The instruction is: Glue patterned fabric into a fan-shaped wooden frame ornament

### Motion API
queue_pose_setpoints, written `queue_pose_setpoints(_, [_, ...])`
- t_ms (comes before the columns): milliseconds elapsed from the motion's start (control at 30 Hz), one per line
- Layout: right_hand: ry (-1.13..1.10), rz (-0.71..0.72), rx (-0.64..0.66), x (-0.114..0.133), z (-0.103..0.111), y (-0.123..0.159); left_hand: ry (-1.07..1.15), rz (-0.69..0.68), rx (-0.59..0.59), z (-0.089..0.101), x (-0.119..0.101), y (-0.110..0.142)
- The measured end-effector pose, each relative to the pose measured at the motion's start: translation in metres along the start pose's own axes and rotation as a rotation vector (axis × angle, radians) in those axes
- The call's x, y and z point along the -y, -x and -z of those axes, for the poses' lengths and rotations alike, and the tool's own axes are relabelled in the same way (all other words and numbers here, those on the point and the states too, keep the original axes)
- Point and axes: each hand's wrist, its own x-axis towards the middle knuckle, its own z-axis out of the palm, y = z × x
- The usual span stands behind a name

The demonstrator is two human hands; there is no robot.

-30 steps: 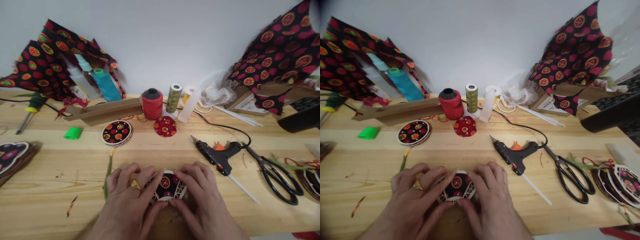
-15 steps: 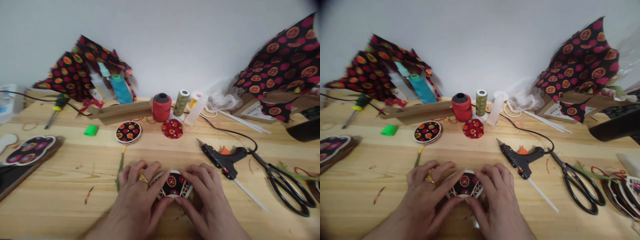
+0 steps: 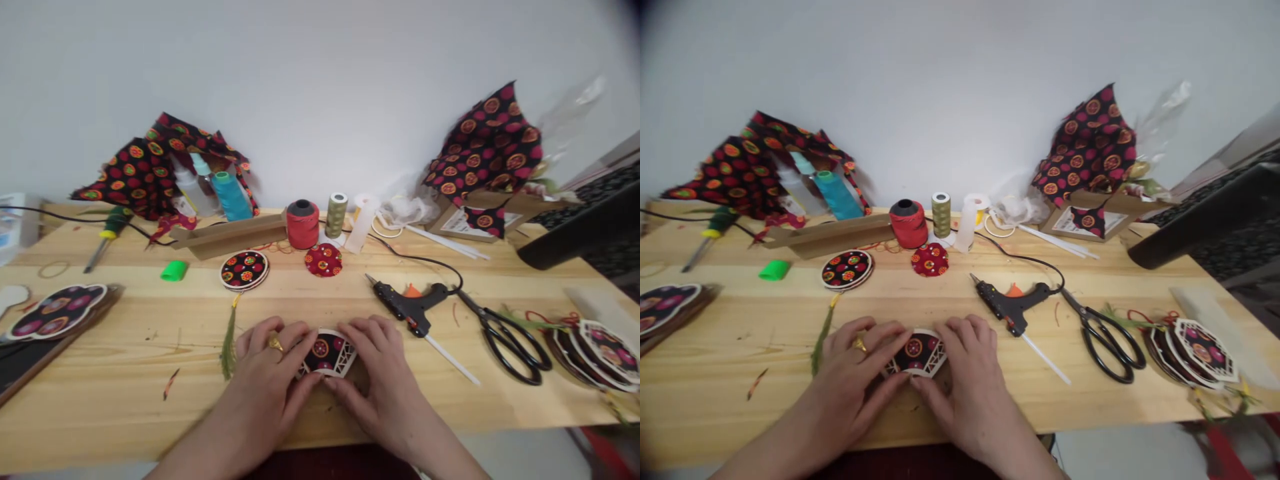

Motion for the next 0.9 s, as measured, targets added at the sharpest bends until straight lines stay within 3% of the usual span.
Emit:
queue_pose_setpoints(133, [0.055, -0.008, -0.171, -0.007, 0.012, 0.009, -0.025, -0.001, -0.039, -0.006, 0.003, 0.003])
queue_pose_setpoints(267, [0.329, -0.038, -0.374, -0.033, 0.043, 0.014, 0.013, 0.009, -0.100, -0.014, 0.009, 0.006])
queue_pose_setpoints(400, [0.540, -0.076, -0.329, -0.058, 0.065, 0.009, 0.073, 0.061, -0.102, -0.019, 0.008, 0.008])
queue_pose_setpoints(600, [0.588, -0.030, -0.230, -0.065, 0.062, -0.010, 0.113, 0.138, -0.147, -0.022, 0.003, 0.010])
queue_pose_setpoints(767, [0.593, 0.016, -0.242, -0.079, 0.064, -0.020, 0.001, 0.152, -0.189, -0.014, 0.027, 0.014])
queue_pose_setpoints(900, [0.674, 0.037, -0.220, -0.100, 0.073, -0.033, -0.140, 0.130, -0.133, -0.001, 0.052, 0.016])
